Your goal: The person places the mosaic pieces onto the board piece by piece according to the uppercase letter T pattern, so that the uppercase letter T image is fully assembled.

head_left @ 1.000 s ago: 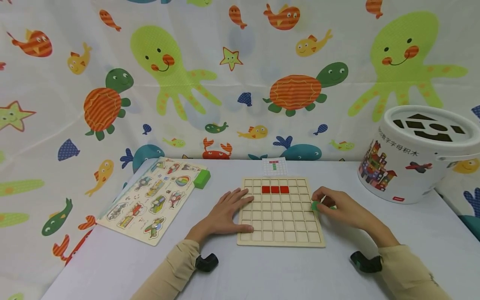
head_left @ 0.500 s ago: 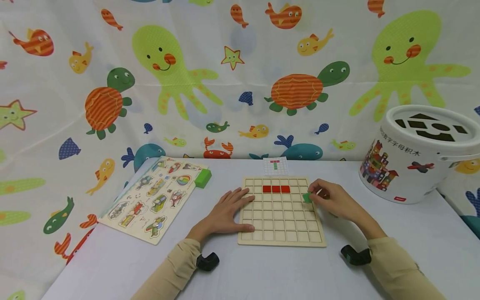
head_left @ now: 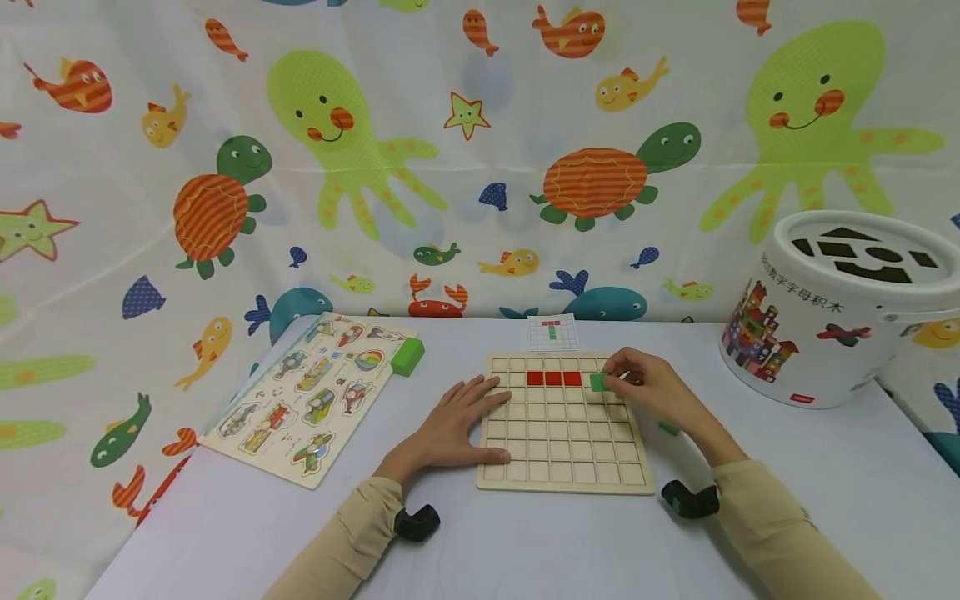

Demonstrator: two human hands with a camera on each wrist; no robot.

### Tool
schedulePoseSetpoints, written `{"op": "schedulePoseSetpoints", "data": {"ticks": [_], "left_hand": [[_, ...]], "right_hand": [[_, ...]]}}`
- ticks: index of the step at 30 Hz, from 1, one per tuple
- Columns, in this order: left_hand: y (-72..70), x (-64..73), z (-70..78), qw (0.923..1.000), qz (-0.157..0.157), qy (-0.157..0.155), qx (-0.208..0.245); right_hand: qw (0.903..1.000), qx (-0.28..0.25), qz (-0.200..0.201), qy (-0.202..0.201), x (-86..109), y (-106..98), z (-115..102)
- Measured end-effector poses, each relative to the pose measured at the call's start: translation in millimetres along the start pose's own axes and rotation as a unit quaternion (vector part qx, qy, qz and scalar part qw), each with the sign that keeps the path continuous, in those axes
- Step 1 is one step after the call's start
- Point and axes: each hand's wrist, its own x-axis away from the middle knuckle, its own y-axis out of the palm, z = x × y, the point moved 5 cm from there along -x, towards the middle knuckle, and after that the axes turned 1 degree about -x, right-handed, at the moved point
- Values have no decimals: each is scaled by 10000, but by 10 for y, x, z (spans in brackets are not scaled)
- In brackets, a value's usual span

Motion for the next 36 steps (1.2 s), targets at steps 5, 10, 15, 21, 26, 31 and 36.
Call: {"op": "schedulePoseSetpoints", "data": {"ticks": [5,10,15,21,26,31,36], "left_hand": [[0,-3,4,10000,-5,4,7],[-1,-3,2,10000,-26,-7,-1],[-4,-2,-5,10000,-31,-38,-18],[5,-3,-18,10000,-41,-55,-2],[3,2,-21,10000,-53,-32,11],[-2,1,-8,10000,-79,10,36],[-5,1,0,9999,-125,-58,103]], "right_hand": [[9996,-64,245,153,-51,57,21],[9986,-151,238,449,-88,126,35],[9981,-171,104,588,-97,158,17],[9977,-256,-3,633,-123,170,-25],[9982,-333,-82,491,-164,194,-62],[9971,-400,-182,626,-203,251,-50],[9969,-355,-290,635,-253,320,-58]]}}
